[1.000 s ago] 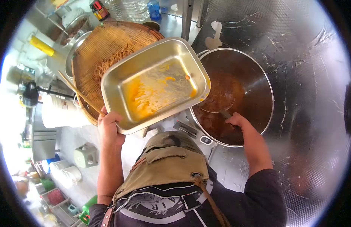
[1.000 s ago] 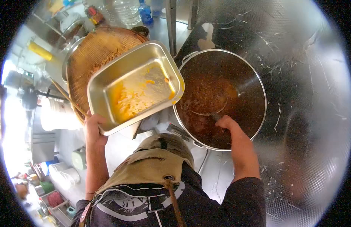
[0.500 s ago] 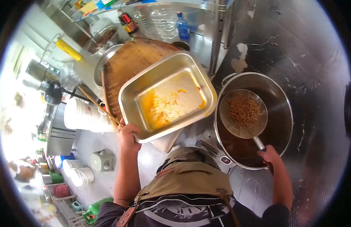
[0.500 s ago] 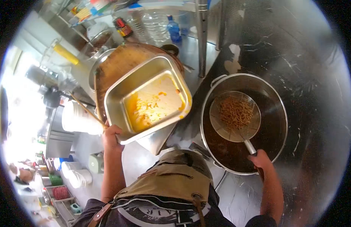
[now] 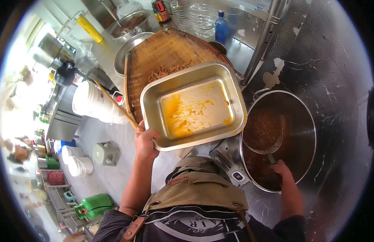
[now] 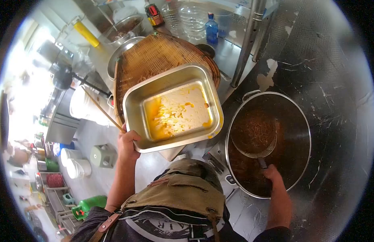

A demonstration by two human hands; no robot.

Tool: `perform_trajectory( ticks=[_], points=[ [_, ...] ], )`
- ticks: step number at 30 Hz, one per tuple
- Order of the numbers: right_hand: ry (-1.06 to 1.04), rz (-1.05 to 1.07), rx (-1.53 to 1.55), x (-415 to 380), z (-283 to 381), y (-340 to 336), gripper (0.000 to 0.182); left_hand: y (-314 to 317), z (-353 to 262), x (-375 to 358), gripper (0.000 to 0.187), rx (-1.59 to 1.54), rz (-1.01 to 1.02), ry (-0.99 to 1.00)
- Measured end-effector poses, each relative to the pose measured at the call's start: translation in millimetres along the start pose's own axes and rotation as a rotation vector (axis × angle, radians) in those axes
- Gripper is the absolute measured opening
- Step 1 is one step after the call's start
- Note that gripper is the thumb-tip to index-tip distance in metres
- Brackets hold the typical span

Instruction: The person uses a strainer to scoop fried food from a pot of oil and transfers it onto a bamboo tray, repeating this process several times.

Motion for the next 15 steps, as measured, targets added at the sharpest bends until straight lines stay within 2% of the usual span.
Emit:
perform_trajectory(
  ticks=[1,4,6,8,10,12,15],
  points=[
    [-0.092,-0.034,-0.052,11.7,-8.5,9.2,0.030,-0.6,-0.4,-1.1,0.051,-0.010,-0.011,-0.005],
    [0.214,0.270,0.083,13.8,25.5,4.4,0.055,-5.4,0.1,-2.1,0.046,-0.033,-0.019,0.006],
    [0.091,0.301,0.083,49.7,-13.2,44.1,0.051,-9.4,1.3,-2.2,0.043,-0.036,-0.020,0.020],
    [0.080,0.288,0.082,52.9,-11.8,42.5,0.048,-12.4,2.3,-1.9,0.042,-0.031,-0.020,0.032],
    [0.183,0.226,0.080,17.1,37.5,5.6,0.046,-12.0,-0.1,-3.7,0.039,-0.044,-0.027,0.049],
    [0.092,0.126,0.010,12.1,28.5,-2.7,0.041,-12.2,3.1,-0.6,0.035,-0.069,-0.031,0.075],
    [0.049,0.027,0.059,-21.6,33.8,-33.0,0.035,-24.2,11.3,10.8,0.053,-0.014,0.029,0.079]
  ],
)
Point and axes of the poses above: each hand's wrist, its own x-axis towards the middle knuckle, its own y-axis out of the palm, z = x × y, the point moved 1 cm from there along x, towards the middle knuckle, and after that the axes turned 14 degrees about -z, right-handed, at the moved point
